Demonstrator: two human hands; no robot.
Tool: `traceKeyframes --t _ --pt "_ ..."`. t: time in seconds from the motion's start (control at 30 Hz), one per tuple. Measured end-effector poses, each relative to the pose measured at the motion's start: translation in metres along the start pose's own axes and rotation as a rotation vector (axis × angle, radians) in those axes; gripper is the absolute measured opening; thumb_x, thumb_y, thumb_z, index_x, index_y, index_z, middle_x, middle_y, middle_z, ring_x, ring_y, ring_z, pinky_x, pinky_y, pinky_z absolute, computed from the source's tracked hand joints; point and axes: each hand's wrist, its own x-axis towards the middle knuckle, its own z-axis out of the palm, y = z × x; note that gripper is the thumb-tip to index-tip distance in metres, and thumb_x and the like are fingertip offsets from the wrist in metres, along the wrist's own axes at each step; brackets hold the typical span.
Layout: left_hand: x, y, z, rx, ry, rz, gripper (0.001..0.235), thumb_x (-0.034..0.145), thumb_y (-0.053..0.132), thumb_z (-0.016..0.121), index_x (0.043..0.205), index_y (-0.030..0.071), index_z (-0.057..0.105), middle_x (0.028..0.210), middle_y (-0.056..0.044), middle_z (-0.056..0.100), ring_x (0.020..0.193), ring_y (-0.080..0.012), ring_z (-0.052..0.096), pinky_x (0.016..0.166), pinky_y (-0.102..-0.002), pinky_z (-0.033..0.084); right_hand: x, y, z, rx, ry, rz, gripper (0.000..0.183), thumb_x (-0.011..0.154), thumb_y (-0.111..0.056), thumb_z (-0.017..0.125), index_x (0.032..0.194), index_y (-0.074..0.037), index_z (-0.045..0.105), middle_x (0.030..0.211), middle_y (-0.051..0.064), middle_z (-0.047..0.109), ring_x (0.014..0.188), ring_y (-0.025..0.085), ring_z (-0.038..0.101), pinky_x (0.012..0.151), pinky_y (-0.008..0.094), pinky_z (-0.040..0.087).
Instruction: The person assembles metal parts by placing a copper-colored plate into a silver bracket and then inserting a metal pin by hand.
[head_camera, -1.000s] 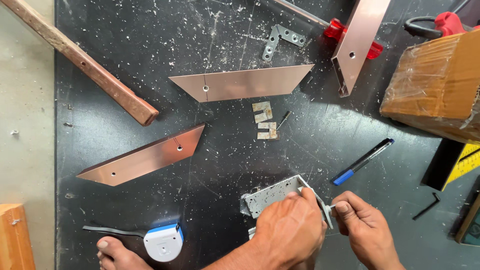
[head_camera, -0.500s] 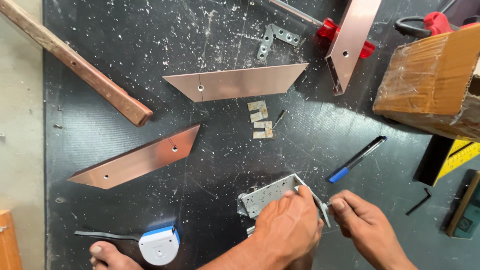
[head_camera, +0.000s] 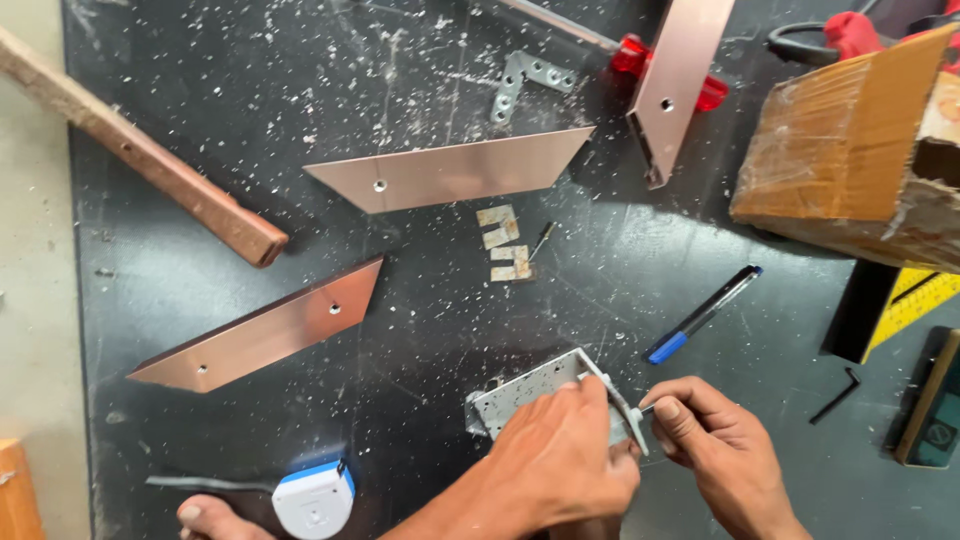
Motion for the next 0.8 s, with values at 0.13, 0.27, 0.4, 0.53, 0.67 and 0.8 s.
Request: traceKeyframes --t 0.13,0.27,0.4,0.53,0.67,0.8 --pt "-0.003 0.009 -0.009 -0.046 -0.079 -0.052 0.078 0.083 0.056 0.068 0.115 -0.013 0.052 0.107 -0.034 0.063 0.100 -0.0461 0.066 0.086 -0.053 0.052 0.003 0.000 -0.003 -0.009 -0.020 0.045 0.023 0.099 -0.018 0.061 0.098 0.002 0.072 0.071 0.000 0.055 0.063 0.008 0.044 0.055 0.025 0.038" --pt "-0.010 0.009 -0.001 -0.053 0.003 -0.014 0.077 0.093 0.060 0.058 0.121 -0.011 0.051 0.115 -0.035 0.061 0.106 -0.0473 0.062 0.092 -0.054 0.047 0.004 -0.006 -0.004 0.065 -0.029 0.174 0.022 0.096 -0.017 0.060 0.097 0.002 0.071 0.077 0.000 0.064 0.070 0.009 0.058 0.063 0.027 0.053" --pt "-0.004 0.013 -0.001 -0.109 -0.012 -0.066 0.072 0.090 0.059 0.058 0.121 -0.005 0.053 0.116 -0.031 0.062 0.107 -0.0443 0.063 0.093 -0.053 0.047 0.002 -0.007 0.001 0.010 -0.014 0.136 0.019 0.098 -0.018 0.063 0.099 0.000 0.068 0.074 0.002 0.062 0.066 0.010 0.052 0.057 0.026 0.045" --pt "0.000 0.019 -0.005 -0.072 -0.050 -0.126 0.072 0.089 0.058 0.060 0.119 -0.007 0.051 0.113 -0.032 0.062 0.107 -0.0444 0.062 0.095 -0.053 0.046 0.006 0.001 -0.010 -0.130 -0.025 0.094 0.020 0.097 -0.018 0.064 0.094 0.000 0.072 0.072 0.003 0.064 0.064 0.010 0.055 0.057 0.026 0.049" --pt "0.003 0.019 -0.007 -0.136 -0.065 -0.084 0.067 0.088 0.055 0.061 0.117 -0.005 0.055 0.110 -0.029 0.065 0.106 -0.0412 0.066 0.095 -0.049 0.049 0.007 0.016 -0.033 0.170 0.006 0.149 0.019 0.109 -0.016 0.059 0.110 0.002 0.062 0.073 0.011 0.052 0.062 0.018 0.040 0.052 0.031 0.031" --pt "0.003 0.023 -0.001 -0.098 -0.030 -0.175 0.068 0.087 0.059 0.063 0.120 0.000 0.053 0.116 -0.025 0.062 0.113 -0.0405 0.061 0.098 -0.050 0.044 0.016 0.009 -0.029 -0.060 -0.004 -0.097 0.019 0.096 -0.013 0.063 0.099 0.001 0.075 0.085 0.006 0.068 0.080 0.014 0.062 0.073 0.029 0.052"
